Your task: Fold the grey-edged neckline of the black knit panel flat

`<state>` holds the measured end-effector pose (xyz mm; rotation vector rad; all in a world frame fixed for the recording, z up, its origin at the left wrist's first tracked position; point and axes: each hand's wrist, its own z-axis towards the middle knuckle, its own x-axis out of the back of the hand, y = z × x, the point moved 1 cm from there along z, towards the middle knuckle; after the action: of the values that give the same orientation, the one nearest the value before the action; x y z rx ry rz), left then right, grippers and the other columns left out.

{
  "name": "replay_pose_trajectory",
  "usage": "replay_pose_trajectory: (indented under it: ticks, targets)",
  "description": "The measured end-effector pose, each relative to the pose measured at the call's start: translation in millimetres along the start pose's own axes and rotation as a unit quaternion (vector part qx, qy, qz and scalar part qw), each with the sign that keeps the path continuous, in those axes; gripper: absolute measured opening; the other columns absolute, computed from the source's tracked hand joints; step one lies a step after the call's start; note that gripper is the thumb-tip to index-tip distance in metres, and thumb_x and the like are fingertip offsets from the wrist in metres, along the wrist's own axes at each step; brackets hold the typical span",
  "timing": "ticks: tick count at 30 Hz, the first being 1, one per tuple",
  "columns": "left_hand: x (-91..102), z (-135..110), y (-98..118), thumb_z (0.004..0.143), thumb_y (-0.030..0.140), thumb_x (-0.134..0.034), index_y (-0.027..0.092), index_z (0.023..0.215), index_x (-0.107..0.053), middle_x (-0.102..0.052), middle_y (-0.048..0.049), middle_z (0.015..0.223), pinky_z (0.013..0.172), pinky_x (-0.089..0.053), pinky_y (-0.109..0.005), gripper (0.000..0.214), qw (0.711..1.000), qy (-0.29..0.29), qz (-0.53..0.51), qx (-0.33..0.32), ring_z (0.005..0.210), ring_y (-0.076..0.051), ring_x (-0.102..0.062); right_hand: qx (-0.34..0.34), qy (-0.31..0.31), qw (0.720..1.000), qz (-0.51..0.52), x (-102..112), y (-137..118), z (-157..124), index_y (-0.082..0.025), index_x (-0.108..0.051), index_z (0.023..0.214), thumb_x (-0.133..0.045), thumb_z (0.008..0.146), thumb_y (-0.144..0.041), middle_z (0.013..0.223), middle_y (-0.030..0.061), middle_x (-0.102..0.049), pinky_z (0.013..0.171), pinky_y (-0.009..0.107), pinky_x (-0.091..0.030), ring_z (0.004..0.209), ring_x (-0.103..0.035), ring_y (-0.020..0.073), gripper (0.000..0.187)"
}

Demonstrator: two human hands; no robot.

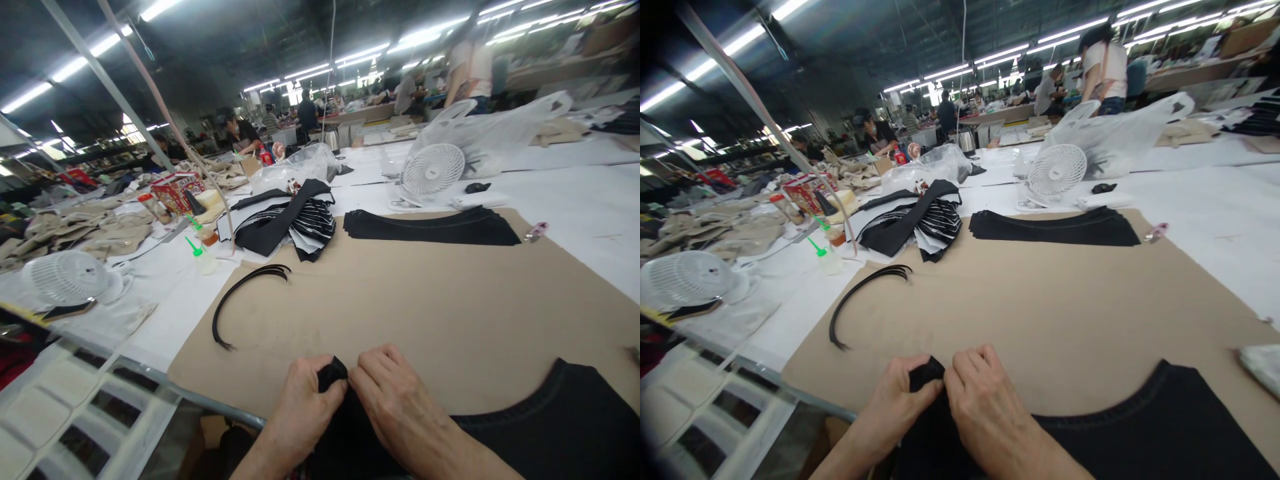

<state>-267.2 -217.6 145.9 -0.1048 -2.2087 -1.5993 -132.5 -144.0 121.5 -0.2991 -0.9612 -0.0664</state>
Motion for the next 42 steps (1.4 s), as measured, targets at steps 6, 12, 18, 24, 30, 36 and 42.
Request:
replay_pose_trajectory:
  ticks: [6, 12, 18, 24, 30, 36, 42]
  targets:
    - [0.0, 5, -5, 0.070, 0.026, -0.057, 0.018, 0.058, -0.043, -0.032, 0.0051, 0.058, 0.051, -0.023, -0.023, 0.020, 0.999, 0.008, -0.037, 0.014, 0.059, -0.010, -0.028, 0.013, 0.040, 0.997, -0.059, -4, -6, 4, -0.018, -0.051, 0.068, -0.039, 0.083, 0.001, 0.067, 0.0040, -0.046, 0.066, 0.035, -0.028, 0.065, -0.037, 0.0201, 0.027]
    - [-8.4, 9, -22, 0.065, 0.025, -0.060, 0.017, 0.060, -0.047, -0.036, 0.0052, 0.057, 0.050, -0.024, -0.023, 0.017, 0.987, 0.021, -0.147, 0.054, 0.057, -0.009, -0.030, -0.008, 0.058, 0.997, -0.041, -6, -4, 1, -0.018, -0.051, 0.068, -0.042, 0.084, -0.001, 0.067, 0.0031, -0.047, 0.065, 0.034, -0.028, 0.064, -0.038, 0.0197, 0.025]
    - [-7.4, 6, -19, 0.063, 0.025, -0.061, 0.017, 0.060, -0.047, -0.039, 0.0053, 0.056, 0.050, -0.025, -0.022, 0.017, 0.980, 0.029, -0.178, 0.089, 0.055, -0.009, -0.032, -0.087, -0.015, 0.992, 0.093, -1, 6, 0, -0.018, -0.051, 0.072, -0.042, 0.089, -0.005, 0.072, 0.0019, -0.052, 0.066, 0.031, -0.032, 0.067, -0.045, 0.0171, 0.023]
    - [-6.5, 6, -24, 0.063, 0.027, -0.064, 0.016, 0.060, -0.049, -0.041, 0.0052, 0.054, 0.049, -0.026, -0.022, 0.019, 0.977, 0.031, -0.188, 0.093, 0.052, -0.008, -0.034, -0.234, -0.136, 0.930, 0.250, 14, 16, 7, -0.019, -0.055, 0.072, -0.048, 0.086, -0.009, 0.072, -0.0007, -0.056, 0.065, 0.028, -0.036, 0.067, -0.051, 0.0141, 0.018]
    - [-7.4, 6, -28, 0.061, 0.030, -0.069, 0.013, 0.067, -0.058, -0.050, 0.0019, 0.058, 0.051, -0.030, -0.022, 0.021, 0.963, 0.036, -0.239, 0.123, 0.054, -0.009, -0.040, -0.273, -0.108, 0.902, 0.316, 25, 28, 10, -0.021, -0.061, 0.078, -0.048, 0.092, -0.020, 0.074, -0.0017, -0.058, 0.064, 0.026, -0.038, 0.069, -0.053, 0.0129, 0.019]
    - [-6.4, 9, -21, 0.063, 0.032, -0.066, 0.016, 0.061, -0.050, -0.040, 0.0050, 0.055, 0.049, -0.027, -0.021, 0.023, 0.979, 0.040, -0.179, 0.088, 0.054, -0.009, -0.033, -0.193, -0.135, 0.950, 0.203, 15, 16, 4, -0.020, -0.058, 0.085, -0.050, 0.091, -0.019, 0.087, 0.0031, -0.058, 0.072, 0.031, -0.039, 0.081, -0.054, 0.0185, 0.010]
    - [-6.7, 7, -20, 0.066, 0.030, -0.060, 0.018, 0.059, -0.044, -0.037, 0.0051, 0.056, 0.049, -0.026, -0.022, 0.022, 0.990, 0.050, -0.115, 0.070, 0.056, -0.009, -0.031, -0.126, -0.100, 0.984, 0.081, 4, 7, 3, -0.019, -0.053, 0.079, -0.044, 0.087, -0.009, 0.081, 0.0043, -0.055, 0.069, 0.035, -0.036, 0.072, -0.049, 0.0202, 0.016]
